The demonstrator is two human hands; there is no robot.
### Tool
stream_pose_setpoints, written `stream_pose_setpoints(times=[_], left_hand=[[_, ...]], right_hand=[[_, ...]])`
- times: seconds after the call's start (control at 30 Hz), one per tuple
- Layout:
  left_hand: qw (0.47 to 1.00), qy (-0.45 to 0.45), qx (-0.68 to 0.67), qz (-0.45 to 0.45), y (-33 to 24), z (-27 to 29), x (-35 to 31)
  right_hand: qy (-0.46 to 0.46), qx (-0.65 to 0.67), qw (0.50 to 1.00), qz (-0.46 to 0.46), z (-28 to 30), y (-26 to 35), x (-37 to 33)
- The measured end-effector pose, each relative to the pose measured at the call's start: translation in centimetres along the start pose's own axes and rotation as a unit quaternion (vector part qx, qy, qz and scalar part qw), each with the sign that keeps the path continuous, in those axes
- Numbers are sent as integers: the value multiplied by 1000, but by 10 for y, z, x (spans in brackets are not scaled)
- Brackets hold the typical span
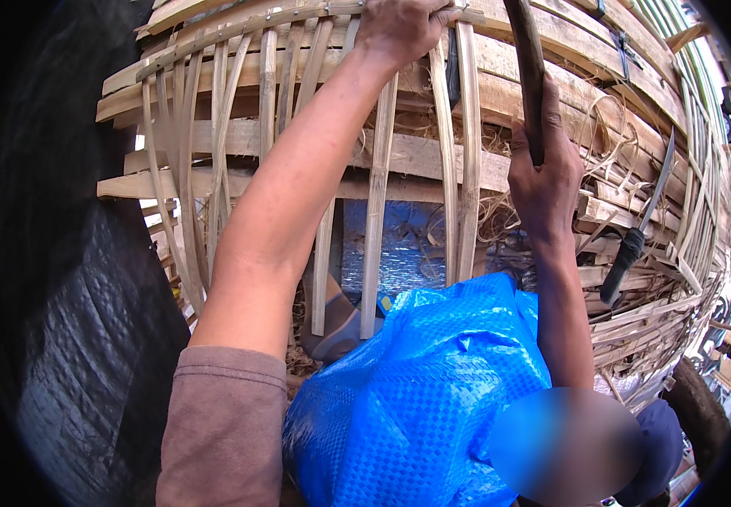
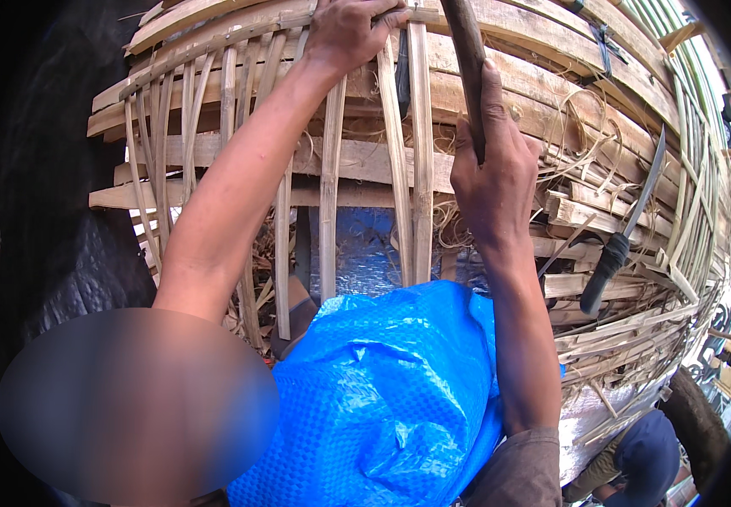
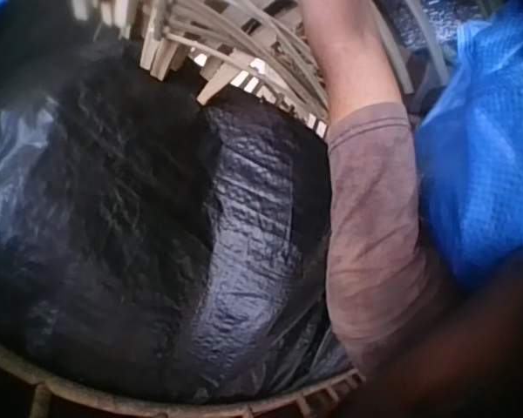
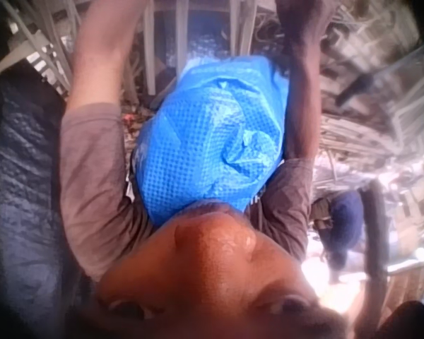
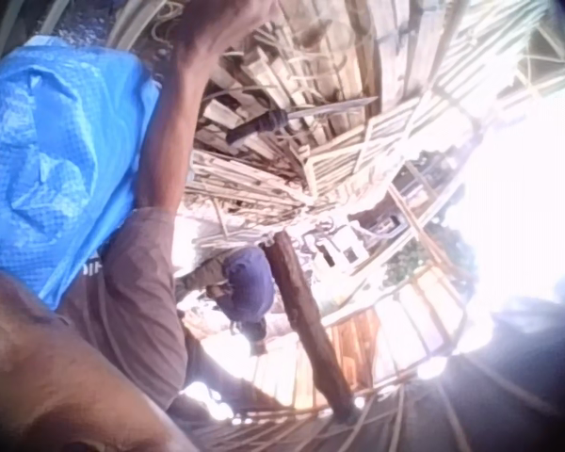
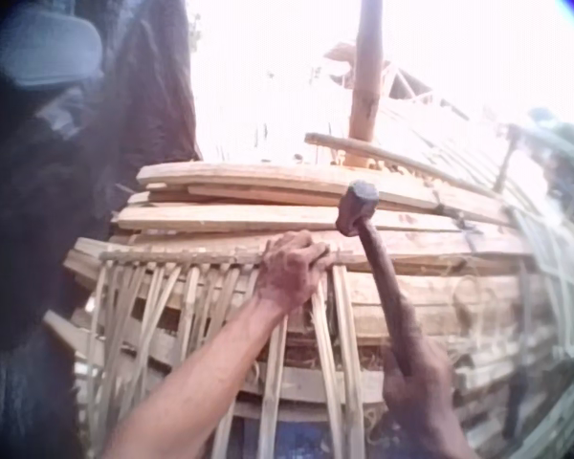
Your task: The person aligns wooden strips over a frame and hammers nails into them to secure the structure.
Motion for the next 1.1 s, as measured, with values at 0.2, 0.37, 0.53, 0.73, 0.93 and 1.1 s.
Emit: stream_pose_setpoints(times=[0.2, 0.37, 0.53, 0.73, 0.93, 1.1], left_hand=[[1000, 9, 14, 3, -3, 0, 2], [1000, 18, 8, 4, -4, 3, 2], [1000, 24, -4, 11, -4, 2, 3], [999, 27, 14, 16, -3, 0, 1], [1000, 24, 16, 11, -1, 0, 0], [999, 44, 13, 21, -5, -1, 5]], right_hand=[[23, -9, 999, -20, -3, 5, 8], [2, -3, 1000, 5, -2, 6, -3], [6, -22, 1000, -5, -6, 3, 8], [46, -43, 998, -19, -8, -1, -7], [-26, 27, 999, 3, 1, 10, 8], [27, -25, 999, 24, -13, -11, -1]])
Point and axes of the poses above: each hand's wrist, its own x-axis towards the middle knuckle, its own z-axis out of the back of the hand, y = z × x, the point moved 4 cm from there along x, towards the middle knuckle, and after that the axes turned 2 degrees about x, right-handed, at the moved point
